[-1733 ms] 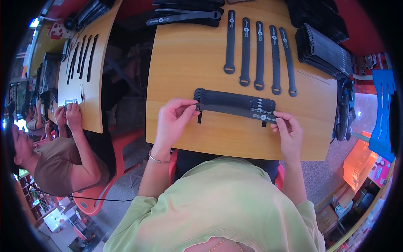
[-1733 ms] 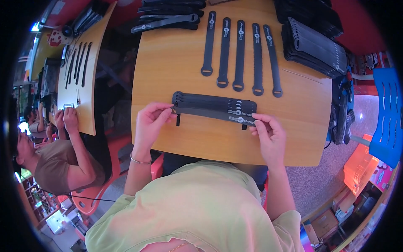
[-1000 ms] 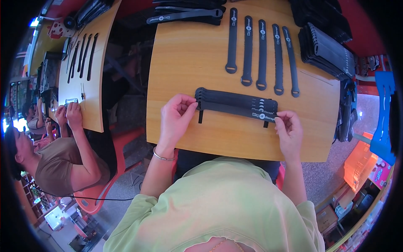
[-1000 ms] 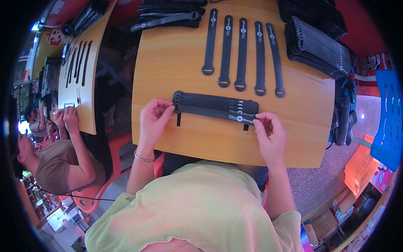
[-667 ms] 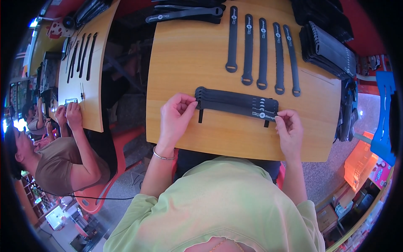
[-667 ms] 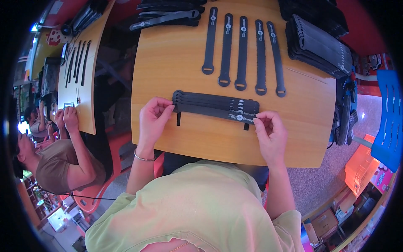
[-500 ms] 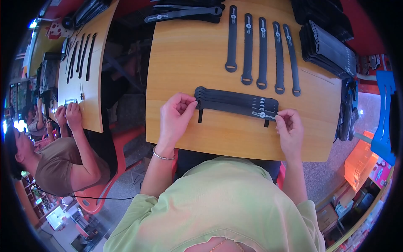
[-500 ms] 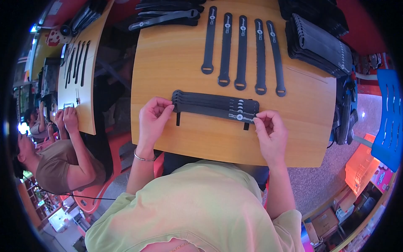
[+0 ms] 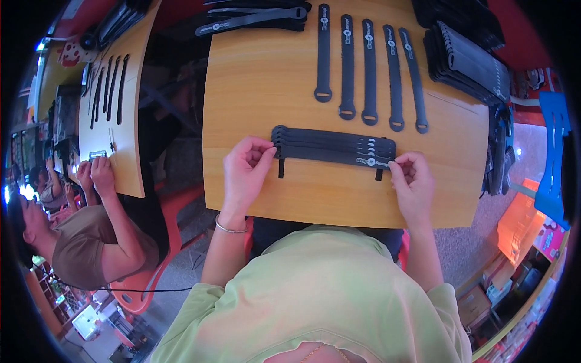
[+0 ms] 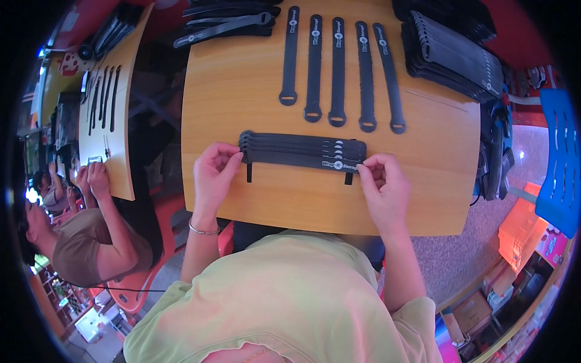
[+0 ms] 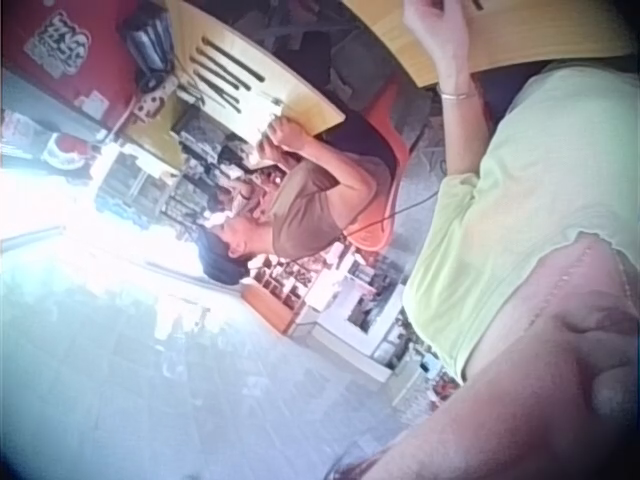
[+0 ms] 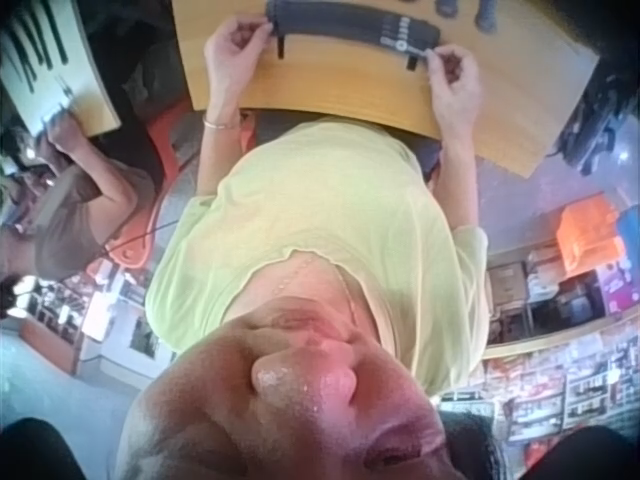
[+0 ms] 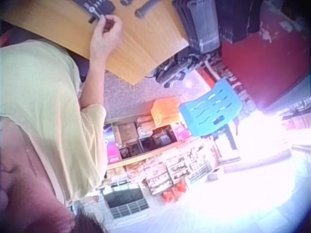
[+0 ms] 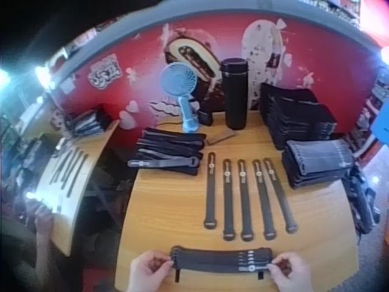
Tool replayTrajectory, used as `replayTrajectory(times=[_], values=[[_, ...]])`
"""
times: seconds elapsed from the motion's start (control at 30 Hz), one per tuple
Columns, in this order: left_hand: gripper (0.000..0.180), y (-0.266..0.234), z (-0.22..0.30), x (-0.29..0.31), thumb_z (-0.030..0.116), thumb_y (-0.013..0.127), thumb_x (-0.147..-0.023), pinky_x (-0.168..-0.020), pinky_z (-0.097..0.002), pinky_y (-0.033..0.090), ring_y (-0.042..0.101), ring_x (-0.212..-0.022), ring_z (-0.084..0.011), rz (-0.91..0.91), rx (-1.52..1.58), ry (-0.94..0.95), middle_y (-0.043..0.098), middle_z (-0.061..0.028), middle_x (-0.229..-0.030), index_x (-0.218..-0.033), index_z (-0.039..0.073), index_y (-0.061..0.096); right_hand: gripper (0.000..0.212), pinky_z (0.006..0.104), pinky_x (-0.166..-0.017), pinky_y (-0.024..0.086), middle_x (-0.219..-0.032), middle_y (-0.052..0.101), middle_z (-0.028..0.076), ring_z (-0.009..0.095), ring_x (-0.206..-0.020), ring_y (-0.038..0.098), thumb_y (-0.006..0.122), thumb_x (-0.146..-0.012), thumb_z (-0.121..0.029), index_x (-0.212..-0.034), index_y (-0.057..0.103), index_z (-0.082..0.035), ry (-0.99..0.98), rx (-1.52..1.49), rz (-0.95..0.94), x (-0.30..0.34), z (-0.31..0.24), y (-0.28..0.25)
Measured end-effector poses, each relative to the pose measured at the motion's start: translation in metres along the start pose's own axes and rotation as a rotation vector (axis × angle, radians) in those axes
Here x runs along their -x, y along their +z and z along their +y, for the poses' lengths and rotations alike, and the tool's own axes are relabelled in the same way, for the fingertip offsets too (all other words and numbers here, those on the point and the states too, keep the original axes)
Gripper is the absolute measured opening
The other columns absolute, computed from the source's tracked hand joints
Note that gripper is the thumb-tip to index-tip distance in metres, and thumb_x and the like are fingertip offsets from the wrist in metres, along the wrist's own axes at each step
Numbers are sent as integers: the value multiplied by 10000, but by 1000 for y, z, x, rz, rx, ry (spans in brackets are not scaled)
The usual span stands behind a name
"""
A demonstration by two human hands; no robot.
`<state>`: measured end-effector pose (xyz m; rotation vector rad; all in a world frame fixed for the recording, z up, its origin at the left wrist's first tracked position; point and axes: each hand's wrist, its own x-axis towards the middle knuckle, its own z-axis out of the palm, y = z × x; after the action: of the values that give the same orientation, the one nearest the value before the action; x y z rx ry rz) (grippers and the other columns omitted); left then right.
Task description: Assembling black flexible straps by inserting small plastic connector pins into pre-punched holes.
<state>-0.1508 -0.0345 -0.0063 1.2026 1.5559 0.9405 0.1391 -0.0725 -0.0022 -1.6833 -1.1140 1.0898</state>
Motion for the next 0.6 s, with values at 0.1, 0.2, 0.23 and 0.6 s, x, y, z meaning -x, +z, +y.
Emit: replayTrajectory(times=[0.1,0.2,0.23,0.6], values=[[60,1,1,0,-36,631,-825,-535,-156,410,522,-602,-13,3,9,-4,599,8,-717,-872,-22,598,122,175,-560,423,-744,556,-12,36,-636,517,640,-835,-6,-893,535,-25,-7,39,12,-1,-1,1],[56,-1,-2,-1,-37,630,-825,-534,-155,410,524,-603,-14,-4,5,4,599,8,-715,-869,-23,598,121,180,-555,427,-735,561,-6,39,-627,520,641,-833,-7,-886,534,-23,-9,57,22,-1,-2,2],[56,0,-2,-1,-37,630,-825,-534,-155,410,524,-603,-14,-6,5,4,599,8,-715,-869,-23,598,120,182,-552,429,-731,563,-2,40,-624,521,642,-832,-7,-883,534,-21,-1,62,28,-1,-3,3],[47,-1,-2,-2,-39,628,-824,-528,-153,404,521,-598,-7,-2,-13,1,598,11,-700,-857,-24,599,121,185,-537,429,-722,571,3,46,-611,528,651,-824,-9,-864,537,-20,-34,90,43,-2,-5,4]])
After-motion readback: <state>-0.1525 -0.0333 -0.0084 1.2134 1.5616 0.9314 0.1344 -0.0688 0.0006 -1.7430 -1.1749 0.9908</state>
